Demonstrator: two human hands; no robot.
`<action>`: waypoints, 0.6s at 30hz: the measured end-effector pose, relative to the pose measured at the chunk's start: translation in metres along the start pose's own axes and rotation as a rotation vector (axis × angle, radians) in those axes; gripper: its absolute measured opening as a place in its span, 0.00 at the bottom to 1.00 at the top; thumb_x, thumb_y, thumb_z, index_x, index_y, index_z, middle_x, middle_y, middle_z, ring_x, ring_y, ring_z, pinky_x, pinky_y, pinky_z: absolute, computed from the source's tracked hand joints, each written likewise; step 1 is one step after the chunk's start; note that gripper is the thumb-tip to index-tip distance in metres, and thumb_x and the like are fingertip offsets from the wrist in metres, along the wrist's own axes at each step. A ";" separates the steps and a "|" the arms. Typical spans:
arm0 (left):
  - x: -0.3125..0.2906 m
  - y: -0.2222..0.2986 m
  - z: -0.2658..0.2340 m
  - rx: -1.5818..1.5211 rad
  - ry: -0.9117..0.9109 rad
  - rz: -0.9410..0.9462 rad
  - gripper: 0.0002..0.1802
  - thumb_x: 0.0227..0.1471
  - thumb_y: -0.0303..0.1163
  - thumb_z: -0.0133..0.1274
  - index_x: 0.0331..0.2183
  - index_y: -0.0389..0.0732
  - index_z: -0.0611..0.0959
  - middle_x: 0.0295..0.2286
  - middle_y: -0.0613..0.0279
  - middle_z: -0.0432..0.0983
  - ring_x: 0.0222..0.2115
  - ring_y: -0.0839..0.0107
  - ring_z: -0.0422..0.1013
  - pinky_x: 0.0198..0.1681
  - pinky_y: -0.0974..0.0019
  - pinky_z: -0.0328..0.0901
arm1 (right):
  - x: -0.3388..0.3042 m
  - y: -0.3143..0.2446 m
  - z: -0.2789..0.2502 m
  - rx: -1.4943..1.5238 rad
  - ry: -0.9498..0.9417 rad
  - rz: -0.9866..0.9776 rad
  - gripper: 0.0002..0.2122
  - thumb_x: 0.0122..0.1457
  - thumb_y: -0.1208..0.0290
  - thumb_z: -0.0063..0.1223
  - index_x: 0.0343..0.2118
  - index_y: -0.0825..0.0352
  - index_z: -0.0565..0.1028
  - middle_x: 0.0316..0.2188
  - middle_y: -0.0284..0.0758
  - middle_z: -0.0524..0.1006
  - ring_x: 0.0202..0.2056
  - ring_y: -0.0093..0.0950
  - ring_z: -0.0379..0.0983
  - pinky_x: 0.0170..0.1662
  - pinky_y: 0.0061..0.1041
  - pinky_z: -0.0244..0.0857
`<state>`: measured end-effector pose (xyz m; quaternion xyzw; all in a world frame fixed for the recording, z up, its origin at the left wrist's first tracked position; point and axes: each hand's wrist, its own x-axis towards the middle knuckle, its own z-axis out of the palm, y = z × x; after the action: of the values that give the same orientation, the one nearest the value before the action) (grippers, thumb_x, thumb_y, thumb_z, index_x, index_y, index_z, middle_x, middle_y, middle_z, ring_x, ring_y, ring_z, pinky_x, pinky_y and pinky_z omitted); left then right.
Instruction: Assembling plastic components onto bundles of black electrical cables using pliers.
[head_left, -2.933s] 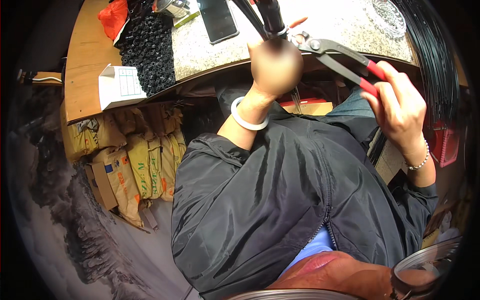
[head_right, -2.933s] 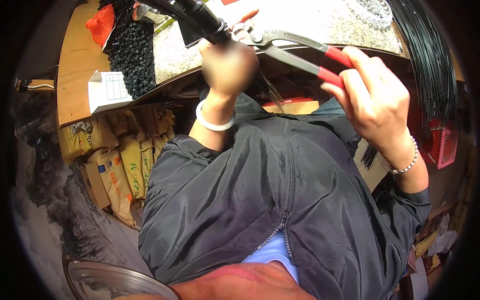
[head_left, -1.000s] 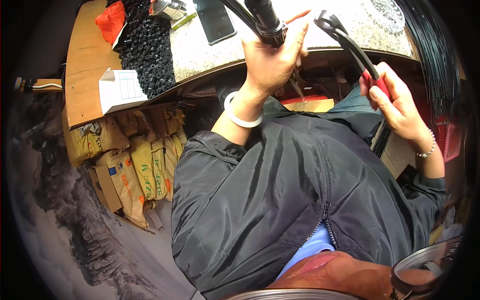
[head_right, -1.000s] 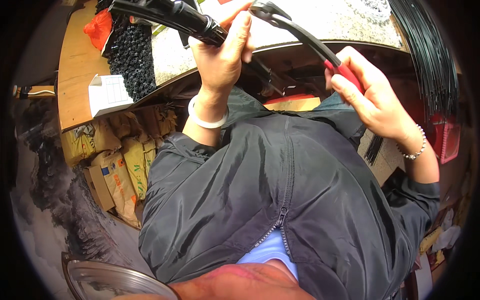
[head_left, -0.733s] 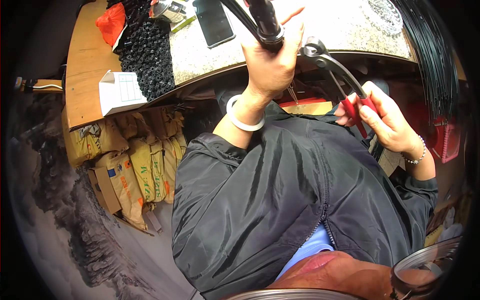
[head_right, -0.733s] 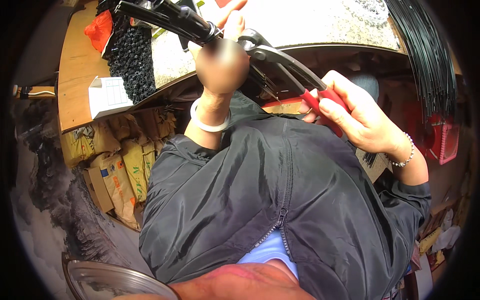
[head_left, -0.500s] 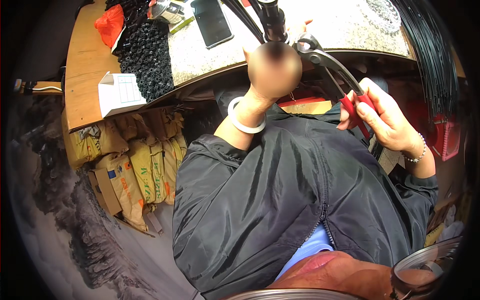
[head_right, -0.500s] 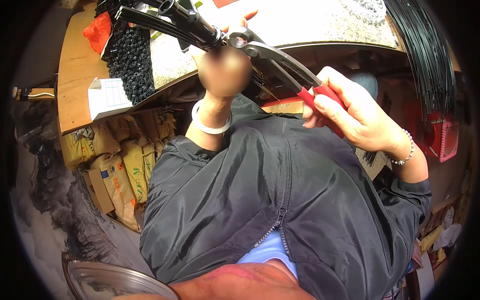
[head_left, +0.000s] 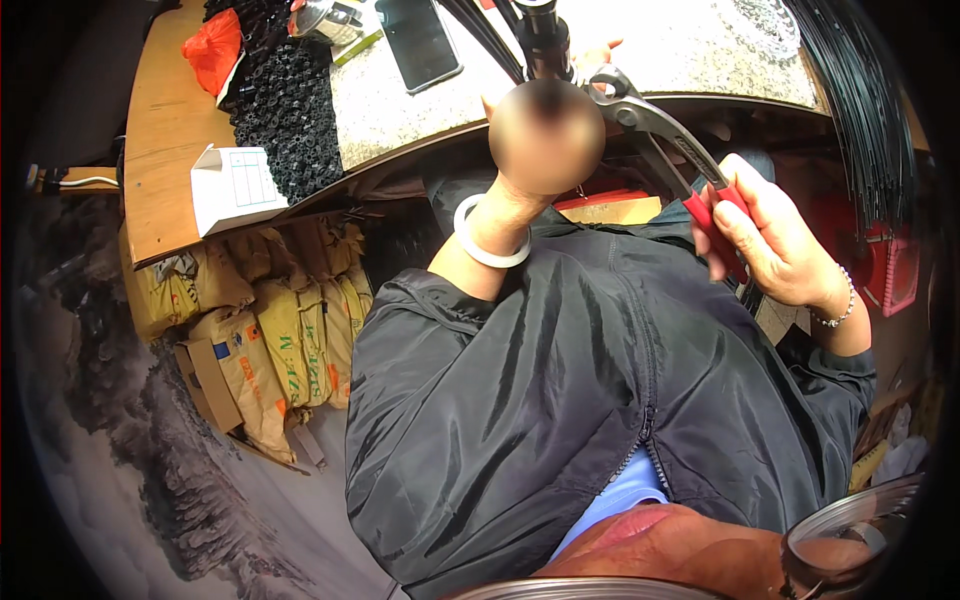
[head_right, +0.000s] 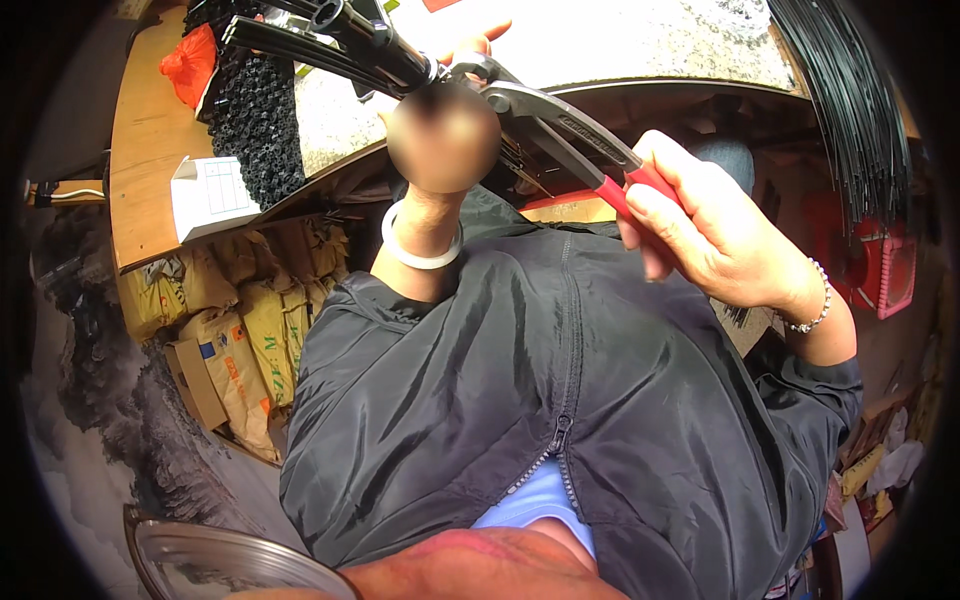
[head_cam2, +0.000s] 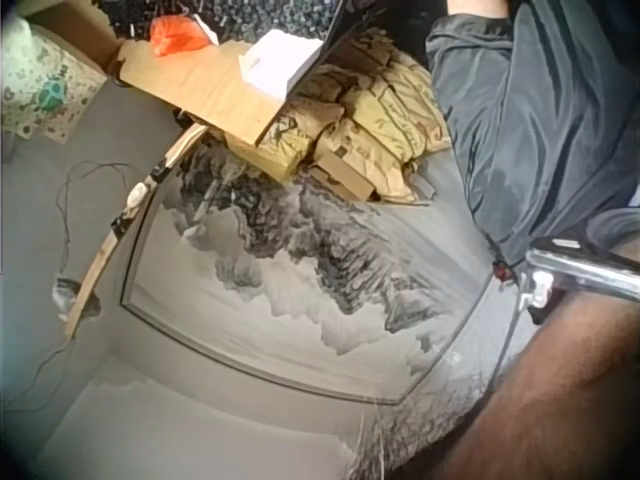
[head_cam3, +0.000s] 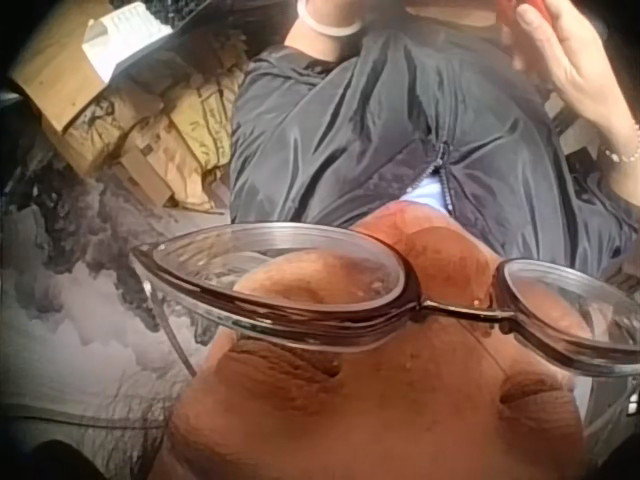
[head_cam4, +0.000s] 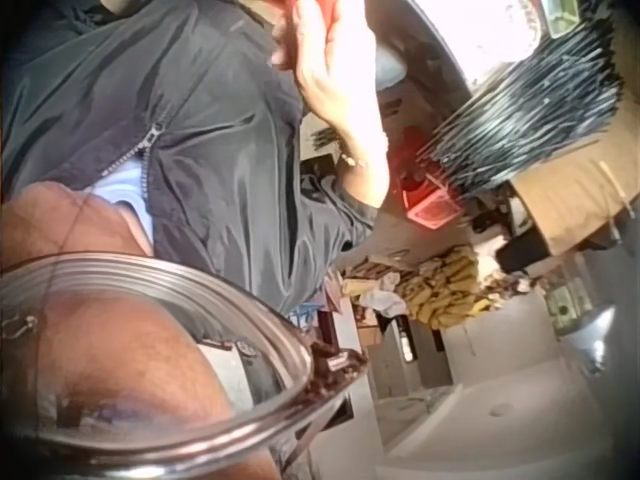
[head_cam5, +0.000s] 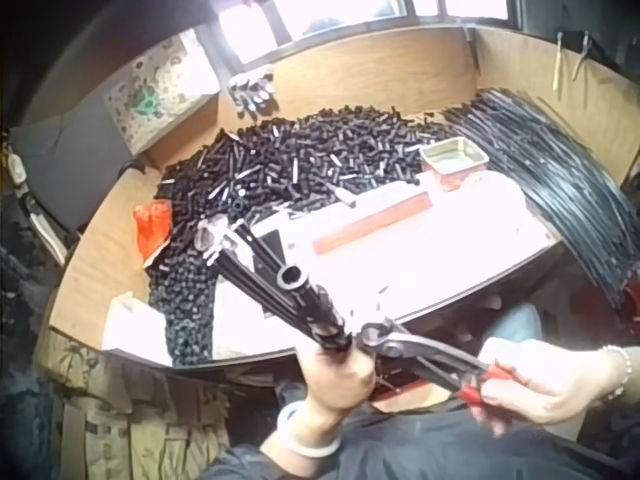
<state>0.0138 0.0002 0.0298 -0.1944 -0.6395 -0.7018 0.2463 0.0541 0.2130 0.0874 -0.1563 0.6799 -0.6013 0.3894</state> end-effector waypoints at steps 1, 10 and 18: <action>0.000 0.001 0.001 -0.016 0.011 -0.026 0.05 0.50 0.19 0.46 0.26 0.31 0.77 0.10 0.73 0.61 0.10 0.85 0.57 0.46 0.54 0.66 | 0.000 0.001 0.000 -0.061 0.004 -0.002 0.07 0.63 0.68 0.35 0.33 0.67 0.62 0.24 0.32 0.70 0.18 0.17 0.65 0.24 0.14 0.61; -0.001 0.004 0.009 -0.091 0.117 -0.192 0.10 0.53 0.28 0.48 0.30 0.29 0.79 0.09 0.71 0.62 0.08 0.85 0.57 0.11 0.79 0.50 | 0.021 0.054 0.033 -0.296 0.288 -0.328 0.05 0.59 0.75 0.43 0.35 0.69 0.63 0.22 0.36 0.66 0.23 0.29 0.65 0.28 0.22 0.59; 0.002 0.008 0.009 0.043 0.085 -0.197 0.09 0.53 0.27 0.51 0.31 0.30 0.81 0.11 0.74 0.63 0.10 0.86 0.57 0.13 0.79 0.50 | 0.046 0.045 0.003 -0.478 0.539 -0.799 0.11 0.50 0.73 0.58 0.35 0.72 0.74 0.34 0.31 0.68 0.28 0.20 0.57 0.32 0.16 0.56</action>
<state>0.0165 0.0087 0.0378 -0.0952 -0.6594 -0.7164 0.2071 0.0379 0.1901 0.0295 -0.3273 0.7612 -0.5501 -0.1044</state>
